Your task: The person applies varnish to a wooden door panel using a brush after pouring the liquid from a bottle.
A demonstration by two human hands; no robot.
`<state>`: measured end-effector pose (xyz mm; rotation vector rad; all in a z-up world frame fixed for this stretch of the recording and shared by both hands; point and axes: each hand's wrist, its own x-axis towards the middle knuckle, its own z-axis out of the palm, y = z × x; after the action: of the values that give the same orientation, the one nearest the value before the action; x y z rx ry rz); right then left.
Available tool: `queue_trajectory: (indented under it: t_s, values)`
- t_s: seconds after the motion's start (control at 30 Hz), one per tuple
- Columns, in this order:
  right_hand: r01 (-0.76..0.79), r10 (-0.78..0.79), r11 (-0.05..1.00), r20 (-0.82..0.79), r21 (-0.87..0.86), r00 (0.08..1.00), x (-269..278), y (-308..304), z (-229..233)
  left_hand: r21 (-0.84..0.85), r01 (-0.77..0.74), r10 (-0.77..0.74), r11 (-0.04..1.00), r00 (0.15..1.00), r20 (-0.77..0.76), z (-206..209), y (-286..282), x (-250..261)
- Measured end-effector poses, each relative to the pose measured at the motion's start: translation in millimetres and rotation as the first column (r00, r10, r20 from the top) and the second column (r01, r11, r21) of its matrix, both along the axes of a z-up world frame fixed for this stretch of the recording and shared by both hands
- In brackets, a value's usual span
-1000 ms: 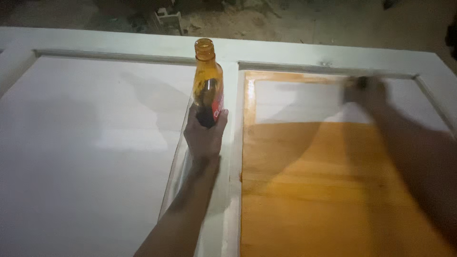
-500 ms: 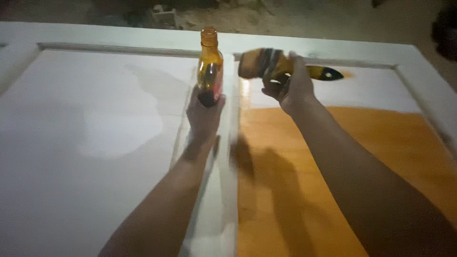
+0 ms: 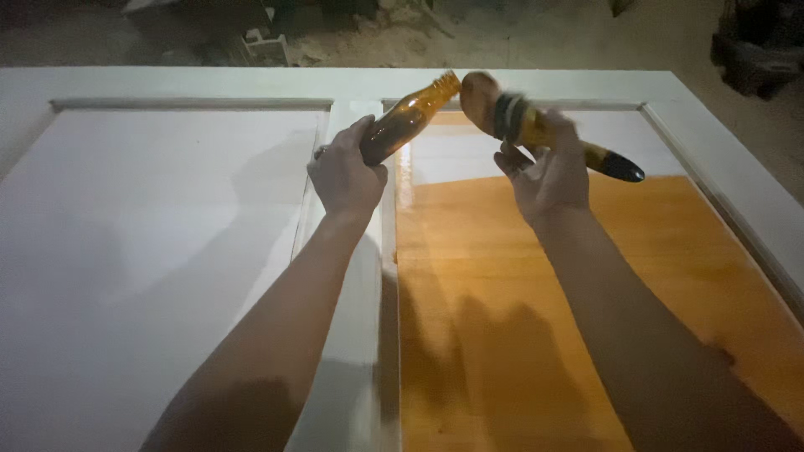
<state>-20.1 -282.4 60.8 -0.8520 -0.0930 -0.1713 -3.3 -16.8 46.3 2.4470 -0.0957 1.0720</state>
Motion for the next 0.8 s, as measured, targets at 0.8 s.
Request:
queue_trajectory:
  t_s: [0.8]
  values:
    - [-0.13,0.028,0.935,-0.298,-0.33,0.954,-0.1,-16.5,-0.6,-0.115,-0.035,0.015,0.993,0.985,-0.172,-25.3,13.0,-31.1]
